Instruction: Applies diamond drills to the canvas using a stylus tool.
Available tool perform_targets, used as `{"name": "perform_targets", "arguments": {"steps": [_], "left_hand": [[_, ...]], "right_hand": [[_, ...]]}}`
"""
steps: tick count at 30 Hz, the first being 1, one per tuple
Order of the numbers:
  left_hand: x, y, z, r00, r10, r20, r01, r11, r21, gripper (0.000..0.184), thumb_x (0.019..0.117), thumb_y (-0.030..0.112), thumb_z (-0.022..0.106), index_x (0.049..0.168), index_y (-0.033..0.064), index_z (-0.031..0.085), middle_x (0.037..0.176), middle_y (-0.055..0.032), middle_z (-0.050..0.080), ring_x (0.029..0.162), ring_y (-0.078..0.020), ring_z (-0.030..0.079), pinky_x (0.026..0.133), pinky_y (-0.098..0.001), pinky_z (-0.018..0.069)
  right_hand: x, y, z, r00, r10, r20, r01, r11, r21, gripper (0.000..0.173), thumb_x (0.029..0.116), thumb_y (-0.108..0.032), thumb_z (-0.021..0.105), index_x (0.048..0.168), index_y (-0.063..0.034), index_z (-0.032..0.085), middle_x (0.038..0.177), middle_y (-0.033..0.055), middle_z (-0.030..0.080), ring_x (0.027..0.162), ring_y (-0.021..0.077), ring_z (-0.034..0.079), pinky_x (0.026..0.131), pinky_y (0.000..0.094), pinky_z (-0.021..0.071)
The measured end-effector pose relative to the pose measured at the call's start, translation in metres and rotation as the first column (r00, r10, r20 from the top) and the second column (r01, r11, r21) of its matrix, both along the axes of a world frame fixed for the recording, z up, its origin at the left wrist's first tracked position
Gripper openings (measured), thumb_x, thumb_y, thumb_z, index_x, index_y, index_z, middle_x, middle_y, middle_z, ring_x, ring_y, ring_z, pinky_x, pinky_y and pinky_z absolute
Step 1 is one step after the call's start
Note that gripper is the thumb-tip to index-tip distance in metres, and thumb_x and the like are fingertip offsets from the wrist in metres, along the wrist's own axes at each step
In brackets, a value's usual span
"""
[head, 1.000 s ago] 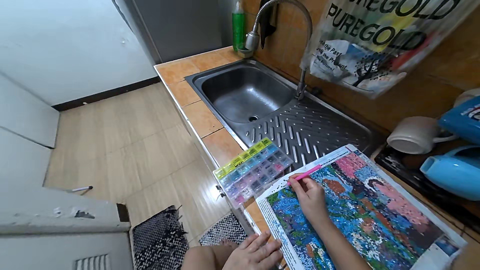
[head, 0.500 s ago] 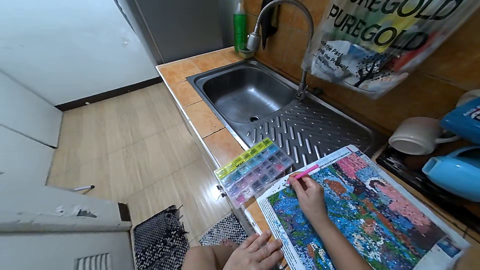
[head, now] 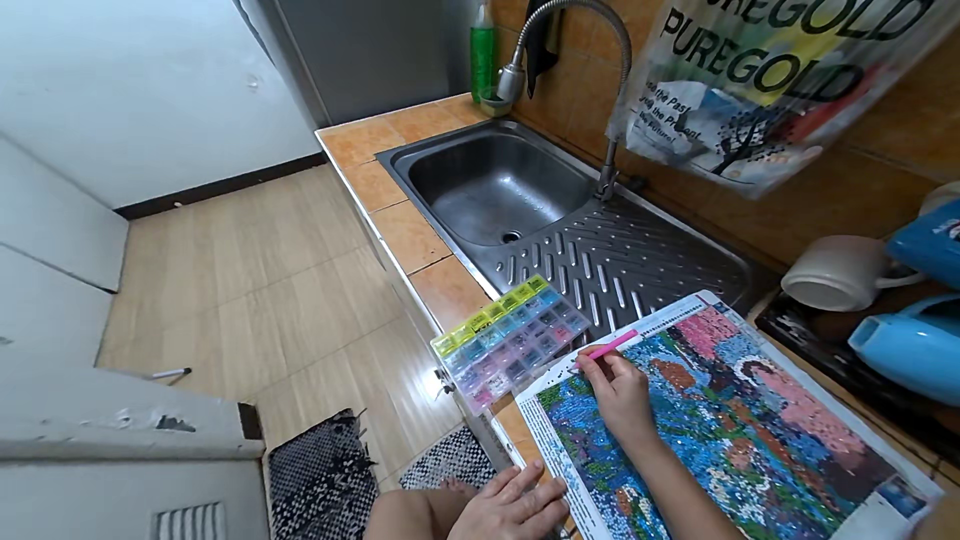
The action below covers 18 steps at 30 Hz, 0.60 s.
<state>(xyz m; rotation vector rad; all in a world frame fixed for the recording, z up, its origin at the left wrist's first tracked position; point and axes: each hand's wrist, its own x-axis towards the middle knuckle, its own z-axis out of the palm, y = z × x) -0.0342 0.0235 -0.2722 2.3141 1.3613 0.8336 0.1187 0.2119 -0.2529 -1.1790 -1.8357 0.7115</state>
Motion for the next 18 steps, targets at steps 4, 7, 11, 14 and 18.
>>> {"name": "perform_targets", "arguments": {"steps": [4, 7, 11, 14, 18], "left_hand": [[0.001, 0.0, 0.0, 1.0, 0.005, 0.008, -0.005, 1.0, -0.003, 0.043, 0.0898, -0.01, 0.056, 0.125, 0.0086, 0.072, 0.137, -0.007, 0.067, 0.136, -0.0305, 0.056, 0.114, -0.0432, 0.0425], [0.001, 0.0, -0.001, 1.0, 0.01, 0.007, -0.01, 1.0, 0.007, 0.043, 0.0897, -0.01, 0.056, 0.125, 0.0085, 0.072, 0.137, -0.007, 0.067, 0.136, -0.0301, 0.056, 0.114, -0.0428, 0.0424], [0.001, 0.0, -0.002, 1.0, 0.011, -0.002, -0.011, 1.0, 0.017, 0.043, 0.0898, -0.011, 0.056, 0.124, 0.0093, 0.072, 0.137, -0.0063, 0.068, 0.136, -0.0292, 0.057, 0.114, -0.0419, 0.0428], [0.001, 0.0, -0.002, 1.0, 0.009, -0.012, -0.008, 1.0, 0.021, 0.044, 0.0893, -0.011, 0.056, 0.124, 0.0097, 0.072, 0.137, -0.006, 0.067, 0.136, -0.0291, 0.056, 0.114, -0.0416, 0.0429], [0.0, 0.001, -0.002, 1.0, 0.002, -0.007, -0.002, 1.0, 0.017, 0.043, 0.0899, -0.01, 0.056, 0.125, 0.0092, 0.072, 0.138, -0.0066, 0.067, 0.136, -0.0299, 0.056, 0.113, -0.0427, 0.0437]], "right_hand": [[0.0, 0.0, -0.001, 1.0, 0.003, -0.007, -0.003, 1.0, -0.01, 0.014, 0.0964, -0.008, 0.063, 0.096, 0.0036, 0.072, 0.091, 0.0126, 0.071, 0.075, 0.0148, 0.067, 0.072, 0.0304, 0.0571], [0.0, 0.0, -0.002, 1.0, 0.009, -0.011, -0.009, 1.0, -0.006, 0.015, 0.0962, -0.008, 0.063, 0.096, 0.0042, 0.072, 0.09, 0.0126, 0.071, 0.075, 0.0144, 0.067, 0.072, 0.0301, 0.0572], [-0.001, 0.0, -0.004, 1.0, 0.011, -0.001, -0.011, 1.0, 0.016, 0.015, 0.0957, -0.009, 0.063, 0.094, 0.0031, 0.072, 0.089, 0.0117, 0.071, 0.075, 0.014, 0.068, 0.072, 0.03, 0.0575], [-0.001, 0.0, -0.002, 1.0, 0.019, -0.011, -0.019, 1.0, -0.003, 0.015, 0.0956, -0.008, 0.063, 0.094, 0.0029, 0.072, 0.088, 0.011, 0.071, 0.073, 0.0137, 0.068, 0.071, 0.0291, 0.0577], [-0.001, -0.001, 0.006, 0.996, 0.015, -0.09, -0.029, 0.987, -0.157, 0.013, 0.0976, -0.006, 0.062, 0.099, 0.0044, 0.069, 0.084, 0.0085, 0.069, 0.072, 0.0104, 0.067, 0.071, 0.0269, 0.0576]]}}
